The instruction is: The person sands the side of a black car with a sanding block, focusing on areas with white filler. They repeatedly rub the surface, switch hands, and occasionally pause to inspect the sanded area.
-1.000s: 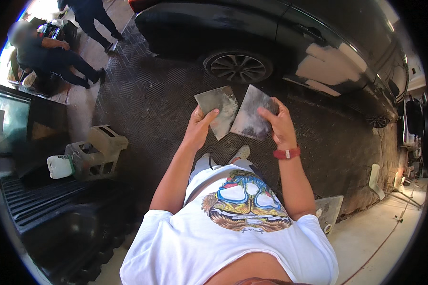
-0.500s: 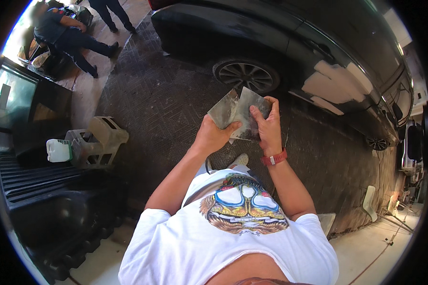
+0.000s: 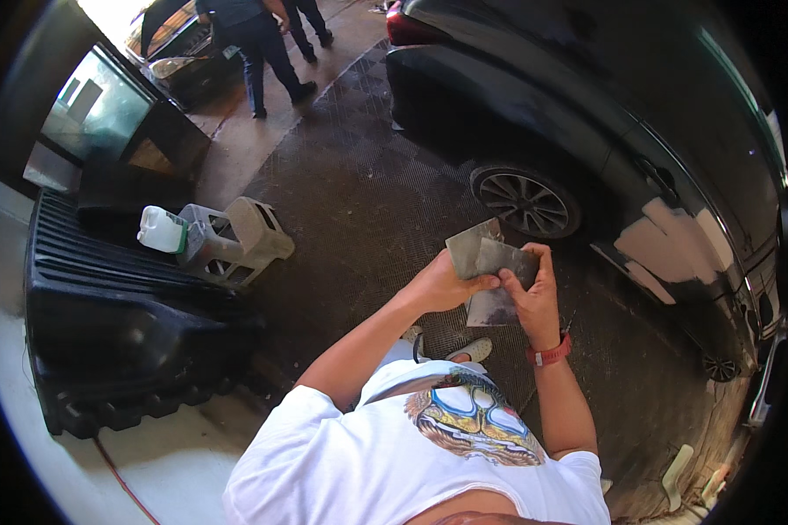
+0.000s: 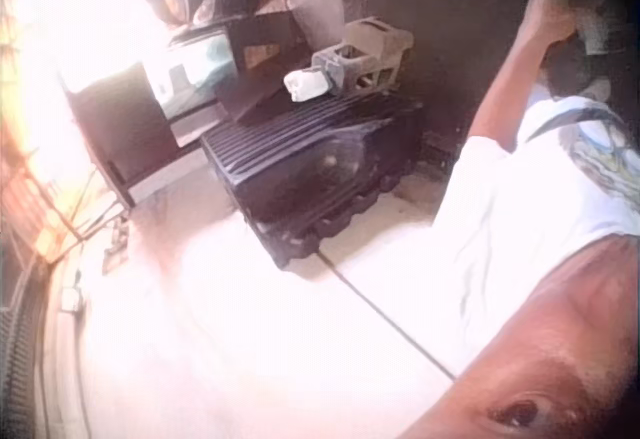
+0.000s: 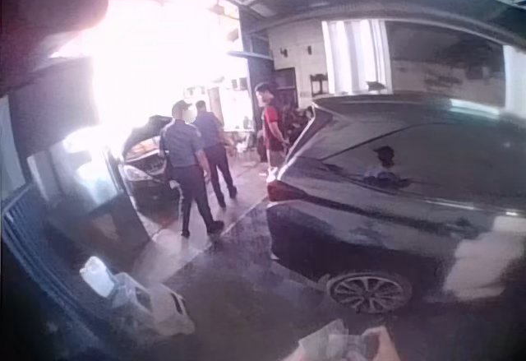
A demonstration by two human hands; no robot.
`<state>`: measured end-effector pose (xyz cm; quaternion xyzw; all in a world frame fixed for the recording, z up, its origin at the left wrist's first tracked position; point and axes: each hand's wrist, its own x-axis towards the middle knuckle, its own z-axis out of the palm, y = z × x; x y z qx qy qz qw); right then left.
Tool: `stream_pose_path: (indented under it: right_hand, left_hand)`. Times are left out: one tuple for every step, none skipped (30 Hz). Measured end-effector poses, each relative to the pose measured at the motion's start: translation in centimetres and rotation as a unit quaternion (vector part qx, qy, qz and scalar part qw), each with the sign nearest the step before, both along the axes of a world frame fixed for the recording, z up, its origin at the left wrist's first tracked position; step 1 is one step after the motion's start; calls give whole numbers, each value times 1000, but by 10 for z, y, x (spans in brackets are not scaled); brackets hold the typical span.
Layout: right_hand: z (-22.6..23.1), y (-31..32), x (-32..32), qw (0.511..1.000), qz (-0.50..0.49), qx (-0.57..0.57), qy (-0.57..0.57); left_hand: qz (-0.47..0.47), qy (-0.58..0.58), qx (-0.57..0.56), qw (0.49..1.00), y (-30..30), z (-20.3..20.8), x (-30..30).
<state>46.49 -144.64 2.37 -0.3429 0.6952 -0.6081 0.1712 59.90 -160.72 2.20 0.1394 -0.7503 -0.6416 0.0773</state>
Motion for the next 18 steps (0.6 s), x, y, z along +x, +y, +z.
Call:
stream_pose_path:
  right_hand:
    - [-2, -3, 3, 998, 53, -2, 18]
    - [-2, -3, -2, 999, 32, 10, 40]
    - [0, -8, 1, 1000, -1, -4, -23]
    - [3, -13, 5, 995, -34, -18, -87]
    - [5, -17, 8, 986, -67, -31, -150]
    - [-3, -19, 14, 997, 2, -16, 79]
    - [-3, -17, 15, 998, 14, -8, 64]
    - [-1, -16, 15, 998, 27, -1, 50]
    - [2, -16, 16, 998, 40, 9, 37]
    - [2, -19, 17, 1000, 17, -3, 9]
    - [1, -22, 18, 1000, -5, -16, -18]
    - [-3, -26, 20, 998, -28, -28, -47]
    - [-6, -29, 23, 995, -51, -40, -75]
    - [-11, -29, 30, 999, -13, -32, -6]
    - [-8, -30, 37, 999, 0, -33, -16]
    - [-2, -30, 42, 999, 13, -34, -25]
    - [1, -30, 46, 998, 26, -35, -35]
    - [0, -28, 48, 998, 51, -23, 29]
  left_hand:
    - [18, 22, -3, 1000, 0, 1, 5]
    - [36, 44, -6, 998, 2, 1, 10]
    - [52, 65, -9, 996, 3, 0, 15]
    - [61, 61, -12, 996, 3, -2, 18]
    - [70, 58, -16, 996, 3, -3, 20]
    - [78, 55, -17, 995, 3, -3, 22]
    - [75, 59, -27, 995, 2, -2, 25]
    - [72, 63, -37, 995, 1, -1, 29]
    - [70, 68, -46, 994, 0, 1, 32]
    - [73, 52, -40, 995, -2, 4, 34]
    - [76, 37, -34, 996, -4, 7, 35]
    - [79, 20, -28, 996, -5, 9, 37]
    - [84, 27, -37, 995, -5, 8, 38]
    - [90, 34, -46, 994, -4, 7, 40]
    - [96, 41, -55, 993, -5, 6, 41]
    - [64, 43, -49, 996, -8, 6, 44]
    - [32, 45, -43, 998, -12, 4, 49]
    - [0, 48, -36, 998, -15, 2, 55]
